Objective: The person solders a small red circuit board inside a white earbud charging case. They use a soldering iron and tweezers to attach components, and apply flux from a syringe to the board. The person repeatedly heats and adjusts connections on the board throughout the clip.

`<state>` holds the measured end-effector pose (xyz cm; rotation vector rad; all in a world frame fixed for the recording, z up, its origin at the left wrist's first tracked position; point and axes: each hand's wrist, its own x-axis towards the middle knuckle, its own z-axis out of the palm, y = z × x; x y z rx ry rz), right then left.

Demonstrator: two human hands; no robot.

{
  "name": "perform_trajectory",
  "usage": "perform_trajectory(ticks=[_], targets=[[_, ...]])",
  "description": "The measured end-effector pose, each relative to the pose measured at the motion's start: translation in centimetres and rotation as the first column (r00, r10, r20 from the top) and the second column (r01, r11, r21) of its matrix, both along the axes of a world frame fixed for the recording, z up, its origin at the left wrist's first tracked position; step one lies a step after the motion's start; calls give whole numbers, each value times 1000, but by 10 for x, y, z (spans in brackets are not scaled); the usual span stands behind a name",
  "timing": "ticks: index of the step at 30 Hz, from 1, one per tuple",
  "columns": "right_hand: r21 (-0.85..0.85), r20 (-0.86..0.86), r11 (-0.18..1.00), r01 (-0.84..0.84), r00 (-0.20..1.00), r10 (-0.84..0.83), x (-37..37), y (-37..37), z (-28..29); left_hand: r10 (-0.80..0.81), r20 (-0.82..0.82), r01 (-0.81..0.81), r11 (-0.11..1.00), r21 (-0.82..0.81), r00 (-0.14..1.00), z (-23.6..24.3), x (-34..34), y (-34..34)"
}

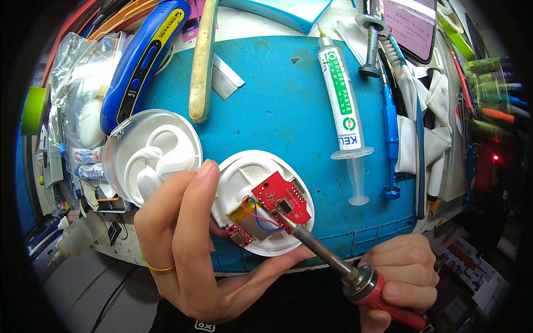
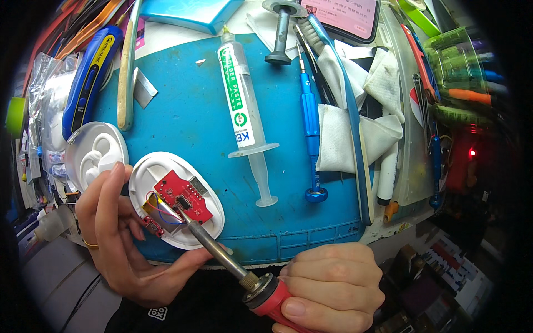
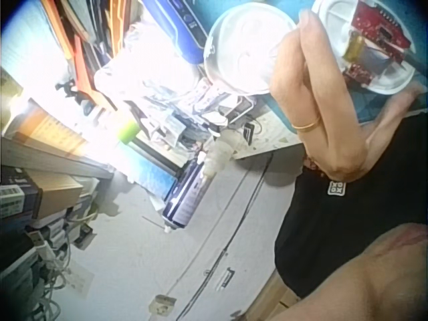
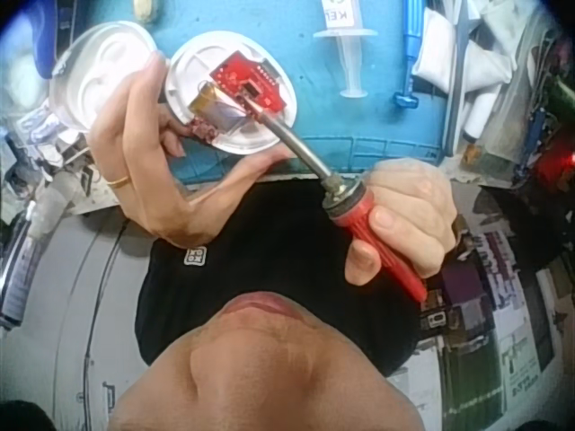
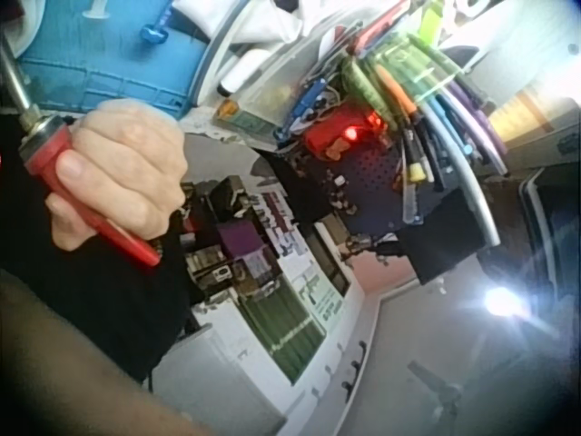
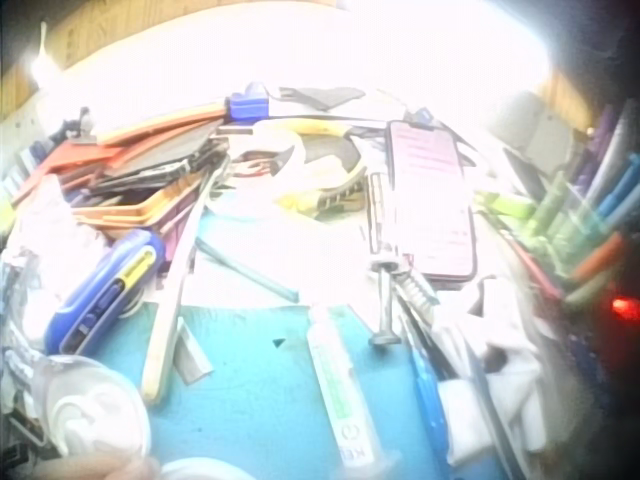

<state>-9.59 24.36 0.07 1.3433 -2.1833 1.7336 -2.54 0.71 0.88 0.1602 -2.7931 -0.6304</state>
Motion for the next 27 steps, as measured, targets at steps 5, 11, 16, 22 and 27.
perform_trajectory(ticks=[5,11,16,22,27], targets=[[-4,-12,1000,19,1000,-19,1,-3,-1,6,2,-6,1000,-9,1000,1,0,1],[-18,-27,999,38,999,-39,2,-4,-3,6,-8,-6,1000,5,1000,-1,-1,0],[-21,-29,999,38,999,-38,2,-4,-3,8,-4,-8,1000,9,1000,0,0,1],[-33,-39,998,45,998,-46,2,-5,-5,4,-11,-4,1000,17,1000,-1,0,1],[-46,-45,998,52,998,-54,2,-6,-5,1,-3,-1,1000,6,1000,-1,0,0]])
